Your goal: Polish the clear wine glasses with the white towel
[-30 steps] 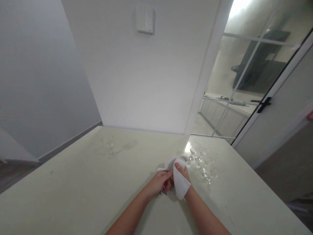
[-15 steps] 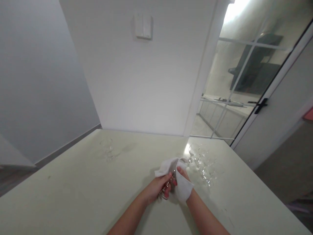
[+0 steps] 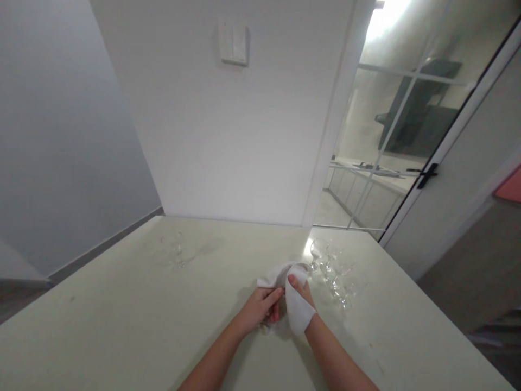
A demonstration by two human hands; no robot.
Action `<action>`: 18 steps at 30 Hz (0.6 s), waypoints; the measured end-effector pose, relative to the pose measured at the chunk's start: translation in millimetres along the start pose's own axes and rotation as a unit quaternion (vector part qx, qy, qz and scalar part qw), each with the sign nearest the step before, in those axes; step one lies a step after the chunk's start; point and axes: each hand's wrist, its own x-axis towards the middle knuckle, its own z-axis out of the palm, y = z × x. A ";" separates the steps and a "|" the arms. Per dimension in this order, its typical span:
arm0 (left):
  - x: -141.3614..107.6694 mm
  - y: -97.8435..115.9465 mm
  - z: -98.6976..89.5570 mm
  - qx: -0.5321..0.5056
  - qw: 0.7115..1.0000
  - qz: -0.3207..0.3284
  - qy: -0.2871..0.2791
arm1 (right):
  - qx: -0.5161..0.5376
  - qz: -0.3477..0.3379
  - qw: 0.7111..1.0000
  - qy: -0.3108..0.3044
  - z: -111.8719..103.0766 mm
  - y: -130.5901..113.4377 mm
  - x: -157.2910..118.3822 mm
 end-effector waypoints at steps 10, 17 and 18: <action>-8.2 19.0 -14.4 0.184 0.980 0.079 -0.011 | 0.144 0.155 0.975 -0.063 2.0 -21.1 2.5; -8.6 21.6 -18.4 0.453 0.878 0.056 0.142 | 0.114 0.124 0.975 -0.144 -5.0 -35.2 0.5; -8.4 21.1 -18.2 0.459 0.875 0.054 0.144 | 0.102 0.129 0.974 -0.157 -6.5 -36.4 0.4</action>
